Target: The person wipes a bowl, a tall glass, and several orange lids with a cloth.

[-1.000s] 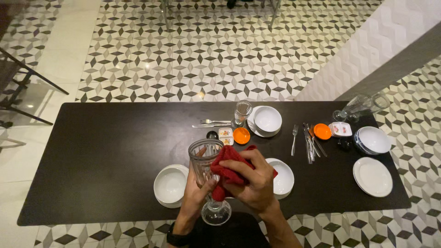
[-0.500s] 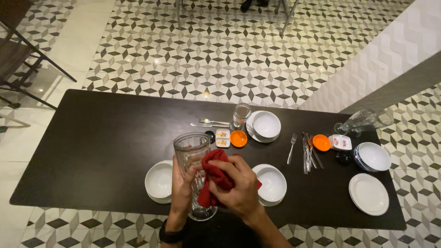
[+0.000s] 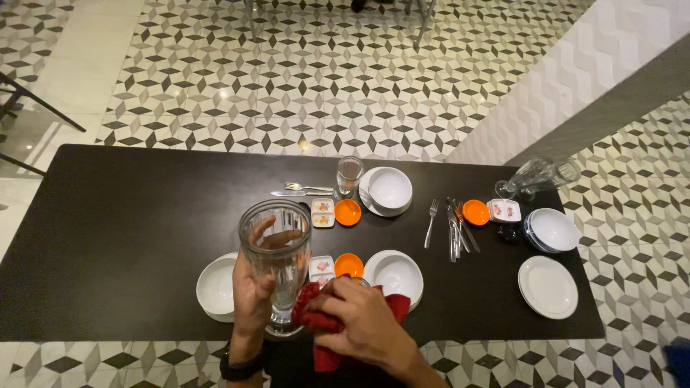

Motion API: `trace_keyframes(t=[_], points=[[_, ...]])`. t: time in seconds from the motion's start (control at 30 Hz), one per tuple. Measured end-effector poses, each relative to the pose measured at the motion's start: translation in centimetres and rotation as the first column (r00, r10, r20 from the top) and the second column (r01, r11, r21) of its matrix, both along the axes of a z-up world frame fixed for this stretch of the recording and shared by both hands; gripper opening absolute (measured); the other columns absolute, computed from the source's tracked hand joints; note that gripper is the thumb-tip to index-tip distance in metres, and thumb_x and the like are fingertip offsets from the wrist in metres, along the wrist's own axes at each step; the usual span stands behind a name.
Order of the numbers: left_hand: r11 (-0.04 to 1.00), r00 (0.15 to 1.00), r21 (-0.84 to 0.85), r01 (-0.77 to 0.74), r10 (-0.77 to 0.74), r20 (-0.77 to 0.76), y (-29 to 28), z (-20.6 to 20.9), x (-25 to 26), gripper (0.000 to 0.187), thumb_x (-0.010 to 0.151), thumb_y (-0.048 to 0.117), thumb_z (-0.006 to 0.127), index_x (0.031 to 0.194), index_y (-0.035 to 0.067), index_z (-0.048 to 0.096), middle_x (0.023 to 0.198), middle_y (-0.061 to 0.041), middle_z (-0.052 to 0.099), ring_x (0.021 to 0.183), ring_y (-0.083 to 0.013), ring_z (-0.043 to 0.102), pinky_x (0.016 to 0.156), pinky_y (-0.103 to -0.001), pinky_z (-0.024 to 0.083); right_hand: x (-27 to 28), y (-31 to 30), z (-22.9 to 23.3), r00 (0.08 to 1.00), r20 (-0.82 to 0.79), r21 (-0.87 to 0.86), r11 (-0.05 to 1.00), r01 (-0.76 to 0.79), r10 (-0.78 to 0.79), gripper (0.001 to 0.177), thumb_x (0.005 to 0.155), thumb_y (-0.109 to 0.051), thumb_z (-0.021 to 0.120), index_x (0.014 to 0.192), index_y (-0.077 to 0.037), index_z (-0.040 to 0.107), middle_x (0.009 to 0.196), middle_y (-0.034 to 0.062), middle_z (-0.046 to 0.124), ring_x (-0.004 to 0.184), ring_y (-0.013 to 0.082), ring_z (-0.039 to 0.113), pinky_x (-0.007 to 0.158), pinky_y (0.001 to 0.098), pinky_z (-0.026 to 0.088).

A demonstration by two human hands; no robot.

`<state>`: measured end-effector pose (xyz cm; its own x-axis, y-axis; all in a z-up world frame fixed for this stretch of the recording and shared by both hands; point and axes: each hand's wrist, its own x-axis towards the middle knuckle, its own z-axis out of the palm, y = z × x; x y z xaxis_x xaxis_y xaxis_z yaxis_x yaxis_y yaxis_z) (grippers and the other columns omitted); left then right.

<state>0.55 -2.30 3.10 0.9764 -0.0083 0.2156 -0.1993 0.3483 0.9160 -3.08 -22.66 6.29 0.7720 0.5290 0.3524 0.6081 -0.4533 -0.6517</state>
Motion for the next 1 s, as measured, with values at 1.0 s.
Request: trace_keyframes(t=[1.0], points=[[0.971, 0.967, 0.036, 0.235, -0.23, -0.106, -8.1, -2.1, -0.3, 0.091, 0.083, 0.044, 0.076, 0.155, 0.004, 0.037, 0.131, -0.013, 0.061, 0.114, -0.0238, 0.064, 0.098, -0.041, 0.057, 5.5, -6.3, 2.9, 0.796, 0.281, 0.47, 0.8, 0.372, -0.535, 0.038, 0.08, -0.01, 0.084, 0.116, -0.012, 0.072, 0.108, 0.0082, 0.06, 0.096, 0.0205, 0.064, 0.082, 0.0328, 0.055]])
